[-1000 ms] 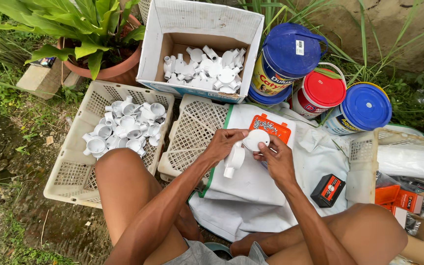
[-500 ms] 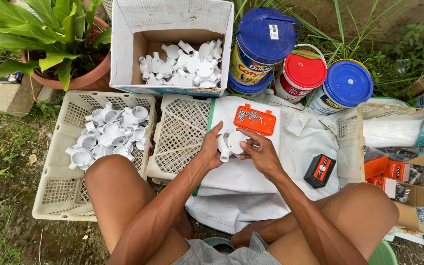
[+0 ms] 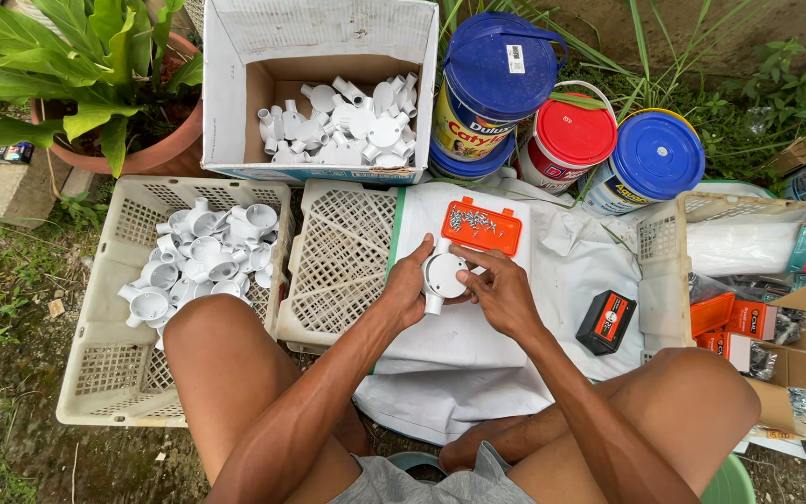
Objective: The person inserts small screws into white plastic T-shaped pipe fittings using a screwdriver, periodically picking additional pieces from storage baskets and organizing them.
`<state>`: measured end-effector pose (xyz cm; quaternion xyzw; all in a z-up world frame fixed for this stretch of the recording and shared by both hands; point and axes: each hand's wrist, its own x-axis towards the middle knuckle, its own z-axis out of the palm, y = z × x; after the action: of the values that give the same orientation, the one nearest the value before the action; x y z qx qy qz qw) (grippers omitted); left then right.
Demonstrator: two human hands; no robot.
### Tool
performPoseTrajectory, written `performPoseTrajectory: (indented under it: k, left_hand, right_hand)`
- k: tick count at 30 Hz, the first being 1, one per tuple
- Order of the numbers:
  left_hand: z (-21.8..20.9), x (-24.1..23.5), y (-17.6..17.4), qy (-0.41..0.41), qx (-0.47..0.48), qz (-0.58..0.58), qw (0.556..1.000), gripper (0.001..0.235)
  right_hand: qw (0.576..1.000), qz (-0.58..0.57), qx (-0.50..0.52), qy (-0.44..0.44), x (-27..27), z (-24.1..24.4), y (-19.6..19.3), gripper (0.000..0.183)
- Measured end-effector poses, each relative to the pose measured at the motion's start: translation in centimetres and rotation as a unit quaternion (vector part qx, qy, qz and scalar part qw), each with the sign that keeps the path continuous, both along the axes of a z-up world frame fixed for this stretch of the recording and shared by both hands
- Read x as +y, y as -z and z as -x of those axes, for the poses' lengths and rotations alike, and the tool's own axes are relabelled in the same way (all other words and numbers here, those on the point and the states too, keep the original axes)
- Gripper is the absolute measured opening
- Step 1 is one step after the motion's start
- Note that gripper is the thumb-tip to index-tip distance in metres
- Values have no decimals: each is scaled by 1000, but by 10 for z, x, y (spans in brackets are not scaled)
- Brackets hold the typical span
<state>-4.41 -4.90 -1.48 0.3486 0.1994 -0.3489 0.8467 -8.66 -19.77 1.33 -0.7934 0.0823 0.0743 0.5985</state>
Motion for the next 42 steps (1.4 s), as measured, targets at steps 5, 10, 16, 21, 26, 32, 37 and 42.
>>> performPoseTrajectory:
  k: [5, 10, 16, 21, 26, 32, 37, 42]
  left_hand:
    - [4, 2, -15, 0, -11, 1, 1000, 38]
    - [3, 2, -9, 15, -19, 0, 1000, 38]
    - [2, 2, -26, 9, -44, 3, 999, 36]
    - [3, 2, -15, -12, -47, -7, 999, 28]
    - [-3, 1, 19, -35, -52, -10, 998, 25]
    - [3, -2, -10, -84, -72, 0, 994, 19]
    - [9, -2, -28, -90, -103, 4, 991, 18]
    - [7, -4, -29, -109, -130, 15, 985, 17]
  right_hand:
    - [999, 24, -23, 19, 5, 1, 7, 31]
    - [998, 58, -24, 27, 18, 5, -12, 29]
    - [997, 62, -44, 22, 22, 4, -24, 28]
    - [996, 77, -49, 5, 16, -1, -7, 26]
    - [994, 88, -69, -8, 15, 1, -3, 37]
    - [987, 107, -120, -20, 23, 4, -15, 61]
    - [971, 144, -187, -20, 25, 6, -12, 61]
    - [953, 163, -253, 5, 31, 10, -18, 63]
